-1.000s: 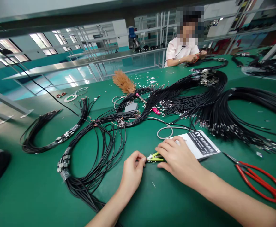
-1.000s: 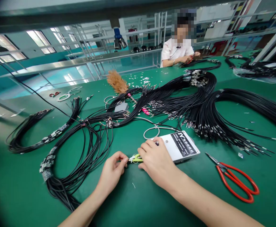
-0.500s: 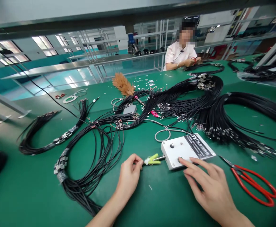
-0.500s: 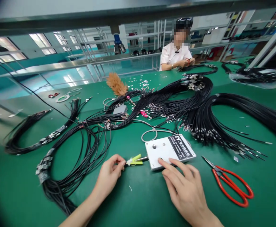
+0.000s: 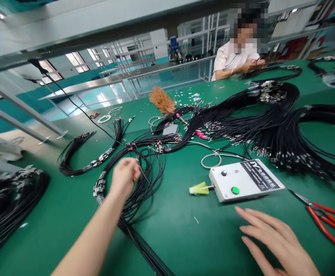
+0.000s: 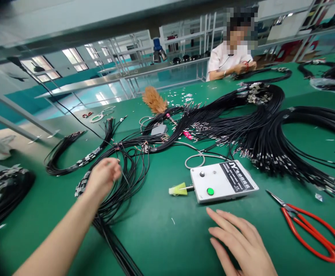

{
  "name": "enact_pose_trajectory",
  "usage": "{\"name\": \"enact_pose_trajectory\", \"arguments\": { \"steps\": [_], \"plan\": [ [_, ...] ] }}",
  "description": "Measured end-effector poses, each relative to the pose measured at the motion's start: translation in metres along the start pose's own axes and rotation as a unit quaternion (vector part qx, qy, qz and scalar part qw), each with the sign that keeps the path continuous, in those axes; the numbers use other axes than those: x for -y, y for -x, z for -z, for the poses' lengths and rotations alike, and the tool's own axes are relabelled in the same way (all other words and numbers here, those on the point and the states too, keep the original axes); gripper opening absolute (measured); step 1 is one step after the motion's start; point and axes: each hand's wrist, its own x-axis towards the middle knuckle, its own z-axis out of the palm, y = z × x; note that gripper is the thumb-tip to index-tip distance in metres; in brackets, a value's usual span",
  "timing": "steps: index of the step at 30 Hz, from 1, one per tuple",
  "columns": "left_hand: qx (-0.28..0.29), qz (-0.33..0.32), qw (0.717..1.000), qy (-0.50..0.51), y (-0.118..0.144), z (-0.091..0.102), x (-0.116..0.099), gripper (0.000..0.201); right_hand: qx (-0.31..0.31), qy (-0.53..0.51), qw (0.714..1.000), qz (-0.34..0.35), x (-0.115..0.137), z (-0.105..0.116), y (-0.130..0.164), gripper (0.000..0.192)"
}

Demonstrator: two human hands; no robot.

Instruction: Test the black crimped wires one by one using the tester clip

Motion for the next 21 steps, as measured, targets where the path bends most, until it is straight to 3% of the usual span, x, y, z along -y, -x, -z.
{"name": "enact_pose_trajectory", "arguments": {
  "steps": [2,4,5,7,8,9,10,12,13,16,19,21],
  "plan": [
    [-0.039,-0.030,0.999,-0.011,-0.023,0.013,-0.015,0.028,0.022,-0.011,1.000,0.004,0.004,-0.002,0.009,0.018],
    [-0.025,-0.073,0.996,-0.032,-0.015,0.016,-0.023,0.018,0.030,-0.019,0.999,-0.002,0.007,-0.004,0.017,0.018],
    [0.018,-0.091,0.994,-0.049,0.002,0.015,-0.023,0.014,0.031,-0.024,0.999,-0.007,0.007,-0.005,0.020,0.018],
    [0.150,-0.109,0.979,-0.088,0.052,0.009,-0.018,0.026,0.036,-0.035,0.999,-0.013,0.010,-0.007,0.023,0.018],
    [0.263,-0.110,0.951,-0.124,0.080,0.007,-0.014,0.032,0.041,-0.042,0.998,-0.017,0.011,-0.007,0.023,0.018],
    [0.420,-0.153,0.865,-0.226,0.106,0.006,-0.010,0.024,0.047,-0.051,0.997,-0.023,0.014,-0.007,0.022,0.017],
    [0.508,-0.183,0.782,-0.310,0.127,0.006,-0.008,0.020,0.053,-0.063,0.996,-0.030,0.017,-0.006,0.020,0.017],
    [0.572,-0.204,0.685,-0.402,0.153,0.010,-0.007,0.019,0.066,-0.094,0.992,-0.047,0.023,-0.005,0.013,0.016],
    [0.571,-0.199,0.680,-0.414,0.157,0.013,-0.009,0.020,0.070,-0.114,0.989,-0.057,0.026,-0.004,0.010,0.016],
    [0.529,-0.155,0.747,-0.371,0.151,0.016,-0.014,0.016,0.094,-0.206,0.966,-0.123,0.036,-0.003,0.004,0.017],
    [0.467,-0.170,0.814,-0.302,0.145,0.003,-0.006,0.015,0.130,-0.332,0.900,-0.250,0.045,-0.005,0.004,0.018],
    [0.452,-0.222,0.829,-0.241,0.148,-0.015,0.006,0.020,0.136,-0.414,0.845,-0.309,0.049,-0.008,0.005,0.017]
  ]
}}
